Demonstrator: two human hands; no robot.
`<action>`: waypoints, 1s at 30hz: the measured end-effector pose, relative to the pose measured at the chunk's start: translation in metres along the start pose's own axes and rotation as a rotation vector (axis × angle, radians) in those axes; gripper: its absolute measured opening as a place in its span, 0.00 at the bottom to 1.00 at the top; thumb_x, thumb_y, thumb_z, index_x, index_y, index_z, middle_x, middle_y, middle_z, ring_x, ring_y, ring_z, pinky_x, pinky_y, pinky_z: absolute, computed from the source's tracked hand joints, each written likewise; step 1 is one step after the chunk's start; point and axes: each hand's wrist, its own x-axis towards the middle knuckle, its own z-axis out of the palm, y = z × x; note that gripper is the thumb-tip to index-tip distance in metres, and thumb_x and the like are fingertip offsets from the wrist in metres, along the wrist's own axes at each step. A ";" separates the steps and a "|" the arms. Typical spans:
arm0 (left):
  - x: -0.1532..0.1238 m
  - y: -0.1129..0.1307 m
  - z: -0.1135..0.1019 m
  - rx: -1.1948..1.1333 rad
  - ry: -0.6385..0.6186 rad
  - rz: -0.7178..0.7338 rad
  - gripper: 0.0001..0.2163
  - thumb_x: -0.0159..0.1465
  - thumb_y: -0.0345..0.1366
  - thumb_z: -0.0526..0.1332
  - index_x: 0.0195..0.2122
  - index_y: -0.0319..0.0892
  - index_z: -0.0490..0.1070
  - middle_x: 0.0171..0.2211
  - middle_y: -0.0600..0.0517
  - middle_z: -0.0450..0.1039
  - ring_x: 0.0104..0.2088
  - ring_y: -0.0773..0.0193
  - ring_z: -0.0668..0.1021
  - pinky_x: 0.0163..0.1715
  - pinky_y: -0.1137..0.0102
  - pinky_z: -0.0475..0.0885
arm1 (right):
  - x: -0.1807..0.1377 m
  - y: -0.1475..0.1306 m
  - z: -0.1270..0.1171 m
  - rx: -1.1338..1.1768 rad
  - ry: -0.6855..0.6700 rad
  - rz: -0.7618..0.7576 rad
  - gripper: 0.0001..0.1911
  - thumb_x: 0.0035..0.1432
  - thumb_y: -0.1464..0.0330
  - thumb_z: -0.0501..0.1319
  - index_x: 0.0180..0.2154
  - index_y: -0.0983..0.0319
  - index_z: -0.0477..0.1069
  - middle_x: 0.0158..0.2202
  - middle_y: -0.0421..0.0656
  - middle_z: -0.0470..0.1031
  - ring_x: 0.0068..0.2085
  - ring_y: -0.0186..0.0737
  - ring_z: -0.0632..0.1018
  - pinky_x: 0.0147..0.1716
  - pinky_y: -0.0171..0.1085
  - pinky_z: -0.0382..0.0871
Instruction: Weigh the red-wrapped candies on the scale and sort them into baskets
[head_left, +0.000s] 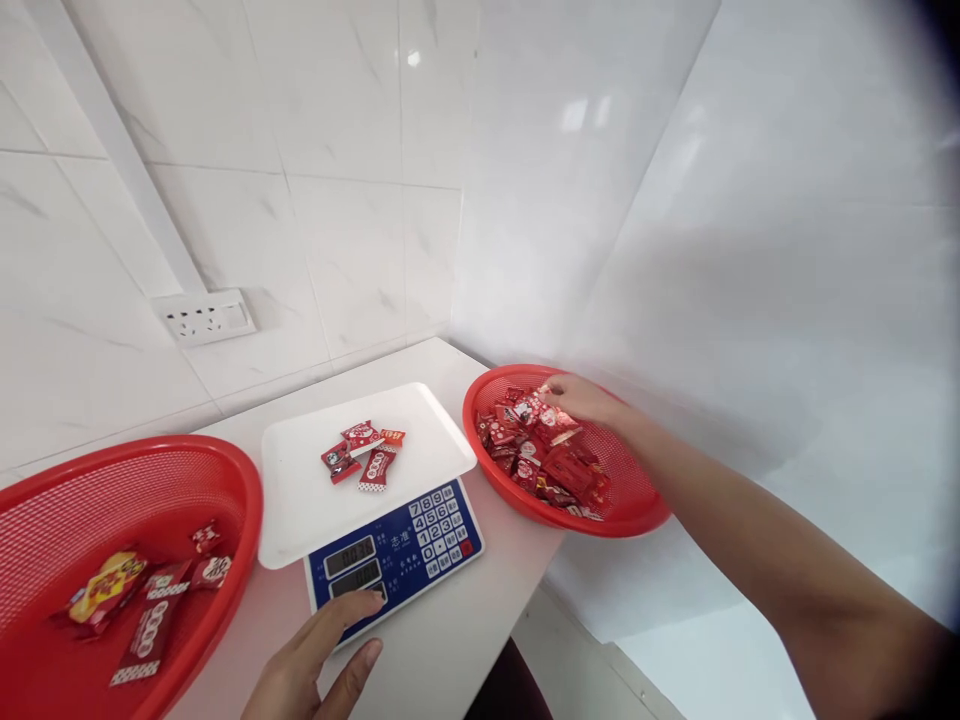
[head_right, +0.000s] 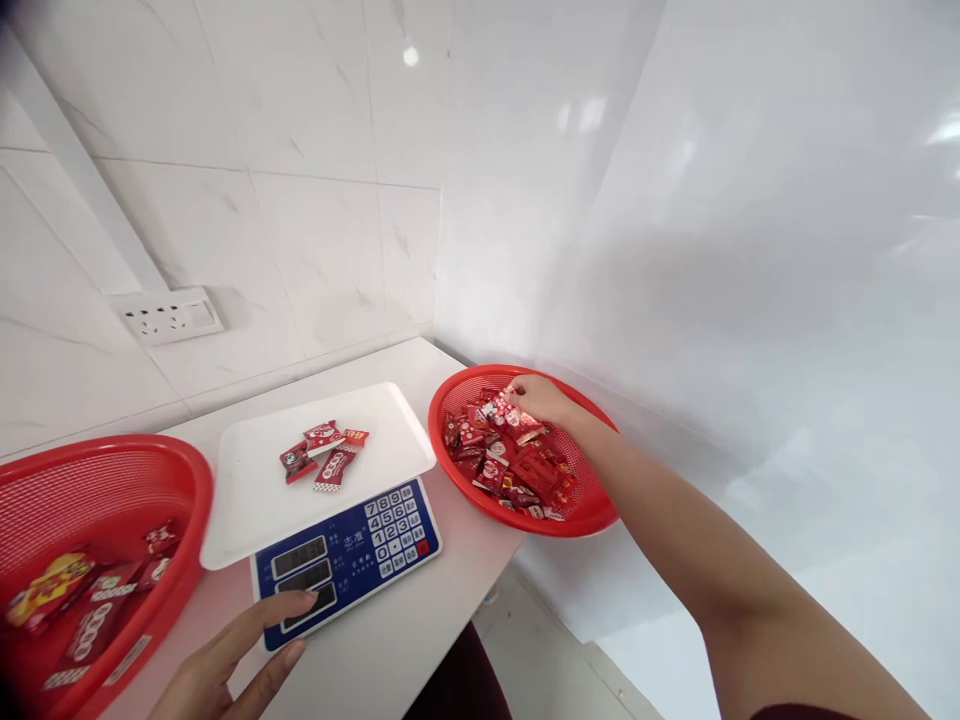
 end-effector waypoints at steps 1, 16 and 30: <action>0.000 0.002 -0.001 -0.012 -0.001 -0.023 0.10 0.58 0.42 0.61 0.42 0.52 0.73 0.41 0.55 0.79 0.41 0.64 0.80 0.39 0.77 0.74 | -0.002 -0.010 -0.002 0.018 0.017 -0.035 0.05 0.50 0.68 0.58 0.25 0.62 0.67 0.27 0.41 0.71 0.30 0.37 0.70 0.31 0.35 0.62; 0.023 0.037 0.004 -0.791 -0.068 -0.441 0.20 0.60 0.47 0.58 0.50 0.42 0.66 0.38 0.48 0.72 0.33 0.65 0.72 0.31 0.71 0.71 | -0.087 -0.167 0.093 0.310 -0.751 -0.474 0.07 0.51 0.66 0.59 0.31 0.63 0.70 0.27 0.38 0.74 0.29 0.34 0.73 0.29 0.33 0.65; 0.002 0.034 -0.015 -0.746 0.041 -0.482 0.16 0.58 0.49 0.60 0.39 0.43 0.69 0.34 0.51 0.71 0.31 0.66 0.72 0.31 0.71 0.70 | -0.001 -0.166 0.141 -0.133 -0.021 -0.773 0.15 0.58 0.75 0.53 0.45 0.61 0.72 0.48 0.47 0.71 0.48 0.41 0.70 0.47 0.40 0.64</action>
